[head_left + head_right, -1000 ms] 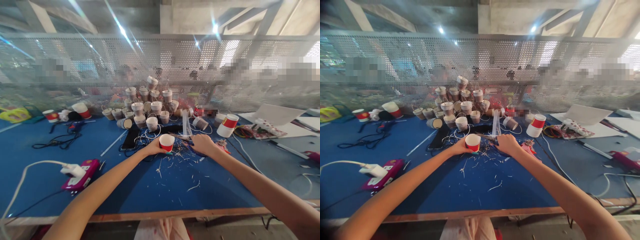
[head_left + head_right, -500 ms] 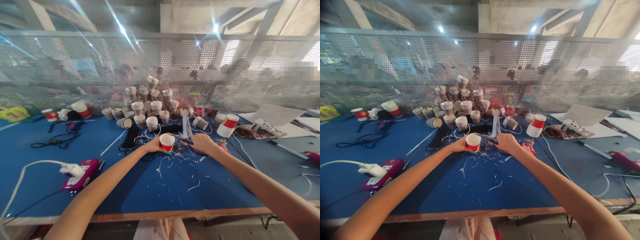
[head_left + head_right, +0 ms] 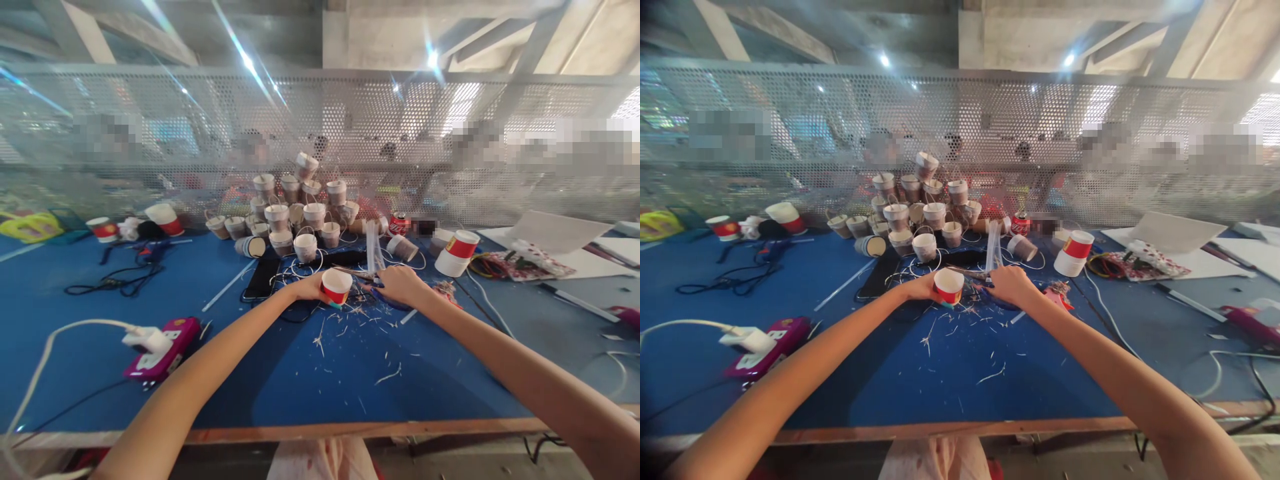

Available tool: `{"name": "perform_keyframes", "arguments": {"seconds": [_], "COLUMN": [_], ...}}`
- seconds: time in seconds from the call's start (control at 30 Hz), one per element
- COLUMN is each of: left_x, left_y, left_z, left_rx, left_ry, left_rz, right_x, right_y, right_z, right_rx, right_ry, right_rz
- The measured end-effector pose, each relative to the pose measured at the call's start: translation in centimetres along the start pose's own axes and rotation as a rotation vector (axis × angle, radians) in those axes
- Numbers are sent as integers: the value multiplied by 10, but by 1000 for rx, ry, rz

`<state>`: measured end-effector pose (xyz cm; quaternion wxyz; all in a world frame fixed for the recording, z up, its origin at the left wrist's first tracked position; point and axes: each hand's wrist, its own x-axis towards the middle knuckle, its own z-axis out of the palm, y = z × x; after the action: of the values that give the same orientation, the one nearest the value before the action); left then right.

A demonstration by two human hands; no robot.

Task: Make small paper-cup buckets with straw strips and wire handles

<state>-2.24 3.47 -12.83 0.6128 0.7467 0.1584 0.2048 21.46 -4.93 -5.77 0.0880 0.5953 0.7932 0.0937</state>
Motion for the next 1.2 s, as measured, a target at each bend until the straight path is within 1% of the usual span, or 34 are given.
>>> {"name": "perform_keyframes", "arguments": {"seconds": [0.1, 0.2, 0.27, 0.3, 0.37, 0.43, 0.53, 0.6, 0.63, 0.7, 0.87, 1.0, 1.1, 1.2], "left_x": [1, 2, -1, -3, -9, -15, -19, -18, -17, -15, -10, -7, -6, -6], "left_y": [-3, 0, 3, 6, 9, 10, 8, 6, 6, 5, 1, 1, 3, 4], "left_z": [-3, -6, -4, -2, 7, 21, 44, 54, 56, 54, 36, 26, 23, 23], "left_rx": [-5, 0, -8, -18, -33, -14, 65, 139, 161, 162, 56, 57, 56, 43], "left_ry": [12, -14, -29, -11, 85, 245, 585, 669, 672, 625, 436, 330, 298, 296], "left_rz": [-38, -81, -81, -68, -41, -49, -79, -95, -94, -72, -26, -8, -18, -24], "right_x": [0, -3, -5, -6, -8, -10, -11, -11, -11, -11, -9, -8, -8, -9], "right_y": [3, 5, 4, 3, 1, 0, 0, 1, 2, 3, 1, 0, 3, 5], "right_z": [1, 0, -1, -2, -3, -4, -4, -3, -3, -2, -3, -5, -5, -3], "right_rx": [0, -17, -26, -28, -22, -13, -10, -12, -10, -4, 0, 4, 12, 17], "right_ry": [-11, -6, 0, 5, 9, 7, -3, -6, -5, -2, -5, -2, -4, -16], "right_rz": [2, 2, 8, 13, 28, 37, 37, 39, 43, 44, 43, 46, 40, 42]}}
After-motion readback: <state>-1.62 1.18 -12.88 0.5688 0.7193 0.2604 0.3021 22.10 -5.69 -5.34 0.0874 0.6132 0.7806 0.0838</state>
